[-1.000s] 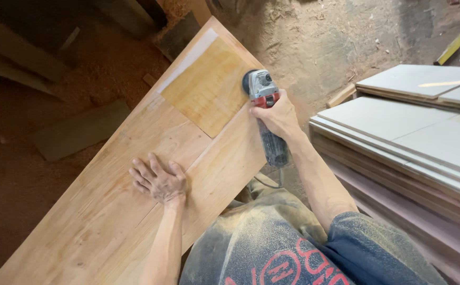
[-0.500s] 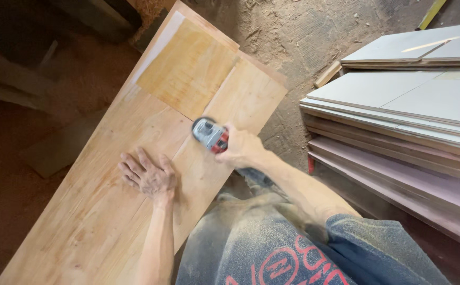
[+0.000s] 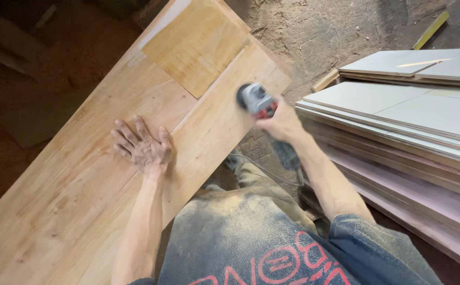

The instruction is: The person uses a handheld orbital sander to smooth the surface of a large wooden plank. They move the sander back and forth along the length of the plank, occasionally repositioning their hands and the plank to reach different areas.

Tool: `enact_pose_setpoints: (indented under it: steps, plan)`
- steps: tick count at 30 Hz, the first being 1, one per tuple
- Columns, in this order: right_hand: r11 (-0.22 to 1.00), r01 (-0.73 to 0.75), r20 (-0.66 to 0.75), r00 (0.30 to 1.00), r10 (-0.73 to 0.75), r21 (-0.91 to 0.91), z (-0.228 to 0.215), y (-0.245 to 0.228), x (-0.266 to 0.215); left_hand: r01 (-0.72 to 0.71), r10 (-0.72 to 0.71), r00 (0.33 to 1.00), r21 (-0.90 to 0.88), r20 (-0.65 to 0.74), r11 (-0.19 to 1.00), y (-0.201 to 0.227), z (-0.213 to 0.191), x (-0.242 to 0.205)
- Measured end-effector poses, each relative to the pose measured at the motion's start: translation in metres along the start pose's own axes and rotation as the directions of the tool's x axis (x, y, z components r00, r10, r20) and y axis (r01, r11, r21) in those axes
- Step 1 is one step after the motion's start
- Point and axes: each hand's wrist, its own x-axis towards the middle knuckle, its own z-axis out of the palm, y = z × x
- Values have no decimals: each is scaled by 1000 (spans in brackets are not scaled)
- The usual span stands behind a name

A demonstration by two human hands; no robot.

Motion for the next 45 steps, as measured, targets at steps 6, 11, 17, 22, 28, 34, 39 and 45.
enact_pose_setpoints:
  steps: [6, 11, 17, 22, 28, 34, 39, 45]
  plan:
    - [941, 199, 332, 938, -101, -276, 81, -24, -102, -62, 62, 998, -25, -12, 998, -8, 0, -8]
    - [957, 108, 284, 958, -28, -270, 74, -1, -105, -66, 70, 993, -48, 95, 997, -17, -11, -36]
    - [999, -31, -5, 1000, 31, 15, 14, 51, -37, -106, 111, 987, -56, 114, 993, -22, -16, -32]
    - [974, 48, -184, 983, -7, 220, -30, 65, 9, -83, 92, 981, -60, 169, 995, -27, -15, -30]
    - [980, -48, -105, 992, 69, 195, -5, 41, -12, -141, 143, 982, -22, 126, 990, -35, -3, -31]
    - [977, 142, 187, 976, -112, -156, 85, -15, -86, -95, 106, 988, -96, 116, 991, -42, 0, -37]
    - [967, 72, 264, 964, -5, -244, 113, -35, -114, -20, 29, 996, -107, 84, 994, -90, -24, -85]
    - [982, 174, 60, 982, -179, 68, 100, -34, -101, 130, -132, 991, -58, -32, 990, -161, -47, -142]
